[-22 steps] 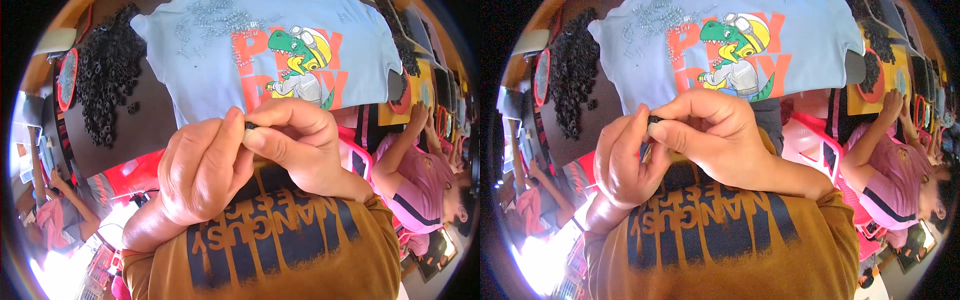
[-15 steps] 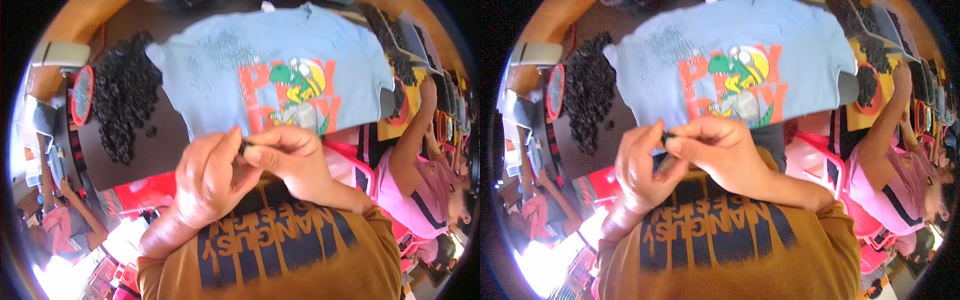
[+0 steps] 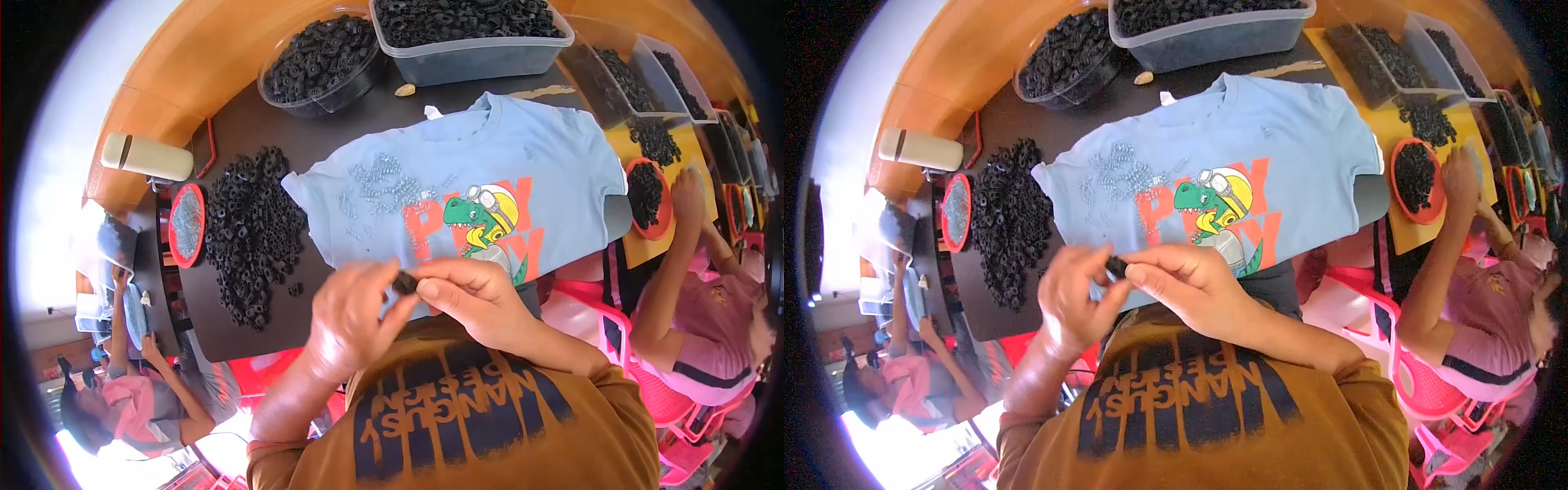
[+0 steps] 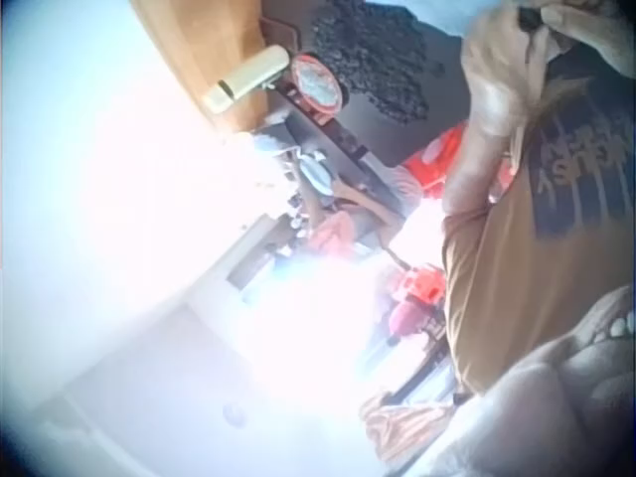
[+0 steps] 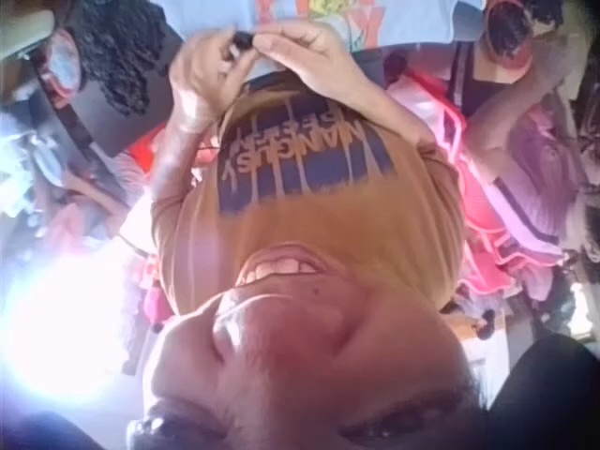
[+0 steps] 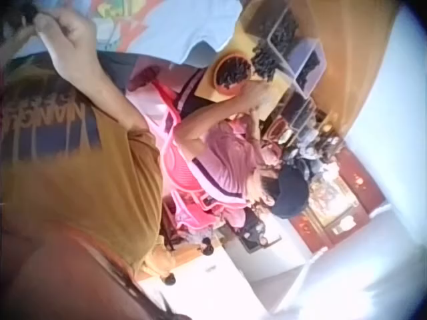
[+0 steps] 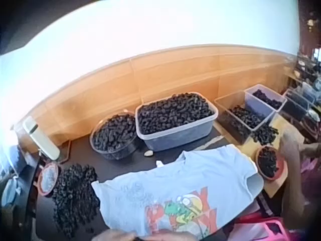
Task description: Assembling small black plastic components with metal springs at a workshop table.
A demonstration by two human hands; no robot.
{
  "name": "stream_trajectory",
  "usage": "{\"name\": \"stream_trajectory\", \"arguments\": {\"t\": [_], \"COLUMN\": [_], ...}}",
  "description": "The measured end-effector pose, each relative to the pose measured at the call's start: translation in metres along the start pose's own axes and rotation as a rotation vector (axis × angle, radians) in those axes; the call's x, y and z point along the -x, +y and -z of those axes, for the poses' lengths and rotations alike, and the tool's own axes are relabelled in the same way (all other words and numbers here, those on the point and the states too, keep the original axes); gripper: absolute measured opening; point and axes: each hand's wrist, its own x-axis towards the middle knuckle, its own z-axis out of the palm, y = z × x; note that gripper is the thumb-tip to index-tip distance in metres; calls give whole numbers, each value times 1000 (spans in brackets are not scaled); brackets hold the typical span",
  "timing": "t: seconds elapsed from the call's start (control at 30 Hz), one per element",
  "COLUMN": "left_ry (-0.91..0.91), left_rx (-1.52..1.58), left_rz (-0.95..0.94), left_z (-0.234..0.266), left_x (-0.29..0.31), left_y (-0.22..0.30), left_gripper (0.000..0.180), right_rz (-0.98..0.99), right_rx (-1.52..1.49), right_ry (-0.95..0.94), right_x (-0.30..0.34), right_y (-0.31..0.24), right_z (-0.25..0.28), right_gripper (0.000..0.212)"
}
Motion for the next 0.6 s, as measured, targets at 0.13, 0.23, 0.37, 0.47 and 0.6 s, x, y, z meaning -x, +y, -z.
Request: {"name": "stream_trajectory", "arguments": {"t": [0.13, 0.23, 0.37, 0.47, 0.6], "left_ry": [240, 303, 91, 229, 241], "left_rx": [-26, 261, 170, 34, 211], "left_rz": [41, 446, 414, 309, 427], "left_z": [11, 25, 36, 37, 35], "left_x": [-53, -103, -139, -127, -59], "left_y": [-29, -69, -133, -141, -70], "left_gripper": [32, 29, 40, 43, 25], "right_rz": [346, 467, 454, 421, 345], "right_rx": [592, 734, 719, 645, 515], "right_ry": [133, 124, 137, 184, 265], "right_x": [4, -10, -7, -9, -4], "right_y": [-10, -4, 0, 6, -1], "right_z": [16, 37, 38, 44, 36], "right_gripper": [14, 13, 11, 10, 11]}}
